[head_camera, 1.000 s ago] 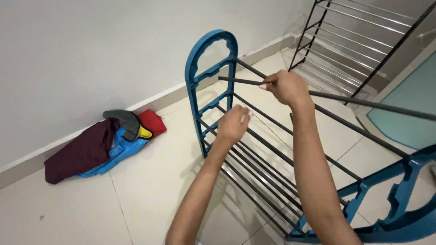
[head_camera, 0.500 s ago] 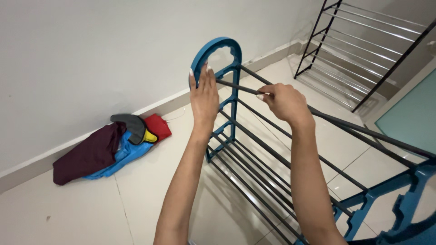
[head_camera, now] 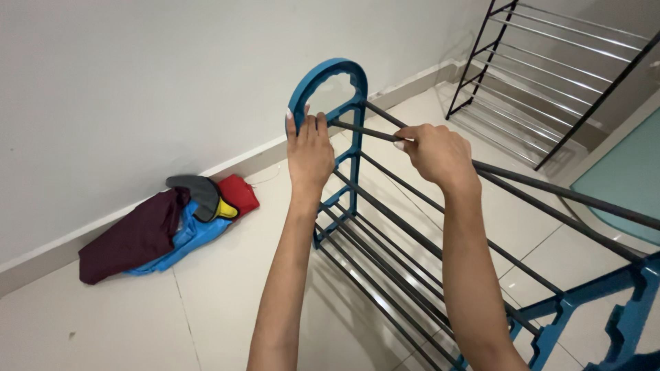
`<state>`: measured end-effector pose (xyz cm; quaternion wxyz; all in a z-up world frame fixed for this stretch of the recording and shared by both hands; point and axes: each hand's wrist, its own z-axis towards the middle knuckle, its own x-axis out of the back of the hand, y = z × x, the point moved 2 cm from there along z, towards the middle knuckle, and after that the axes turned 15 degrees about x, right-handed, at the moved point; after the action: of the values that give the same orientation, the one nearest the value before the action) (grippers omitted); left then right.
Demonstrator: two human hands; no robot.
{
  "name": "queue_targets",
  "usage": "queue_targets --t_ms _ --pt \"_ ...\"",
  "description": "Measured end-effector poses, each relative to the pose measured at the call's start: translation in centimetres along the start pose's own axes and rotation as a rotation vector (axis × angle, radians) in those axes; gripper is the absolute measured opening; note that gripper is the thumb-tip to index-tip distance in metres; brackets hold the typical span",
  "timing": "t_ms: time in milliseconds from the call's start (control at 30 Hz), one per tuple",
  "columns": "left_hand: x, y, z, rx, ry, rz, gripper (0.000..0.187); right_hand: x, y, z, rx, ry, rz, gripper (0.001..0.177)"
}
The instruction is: The person assembles a blue metal drying rack by inserting horizontal bars into the side frames and securing them. The person works on the floor, aligning and pushing each bar into place.
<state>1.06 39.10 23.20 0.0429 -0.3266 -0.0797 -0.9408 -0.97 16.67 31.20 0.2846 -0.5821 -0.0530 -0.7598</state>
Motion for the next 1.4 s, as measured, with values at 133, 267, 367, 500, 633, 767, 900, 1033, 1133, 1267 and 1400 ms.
queue_targets --t_ms 133,267,367,500,633,767,900,1033,1133,1267,1400 --pt "0.1 0.2 0.1 0.016 -0.064 -0.004 0.048 -0.1 0.2 -0.1 0.019 0.022 -0.016 0.024" --pt "0.3 0.2 0.3 0.022 -0.073 0.001 0.053 -0.1 0.3 0.1 0.007 0.035 -0.034 0.024" --pt "0.4 0.2 0.1 0.024 -0.079 0.004 0.056 -0.1 0.2 0.0 0.045 0.05 -0.019 0.024" --pt "0.5 0.3 0.1 0.029 -0.083 -0.01 0.054 -0.1 0.1 0.1 0.048 0.067 -0.03 0.023" --pt "0.6 0.5 0.0 0.045 -0.052 -0.039 0.051 -0.7 0.1 0.2 0.028 0.015 -0.04 0.023" --pt "0.3 0.5 0.0 0.054 -0.028 -0.04 0.05 -1.7 0.2 0.4 -0.003 -0.063 -0.055 0.024" --pt "-0.2 0.4 0.0 0.063 0.008 -0.02 0.049 -2.0 0.2 0.6 0.005 -0.078 -0.07 0.022" --pt "-1.1 0.5 0.3 0.094 0.063 0.022 0.045 -1.7 -0.2 0.5 0.027 0.018 -0.083 0.021" --pt "-1.5 0.8 0.3 0.117 0.074 0.064 0.041 -1.5 -0.7 0.1 0.059 0.099 -0.108 0.019" --pt "-1.5 0.8 0.2 0.125 0.083 0.064 0.037 -1.6 -1.8 -0.4 0.115 0.181 -0.191 0.015" --pt "-1.2 0.9 0.0 0.135 0.088 0.056 0.037 -2.4 -3.1 -1.1 0.226 0.293 -0.216 0.018"
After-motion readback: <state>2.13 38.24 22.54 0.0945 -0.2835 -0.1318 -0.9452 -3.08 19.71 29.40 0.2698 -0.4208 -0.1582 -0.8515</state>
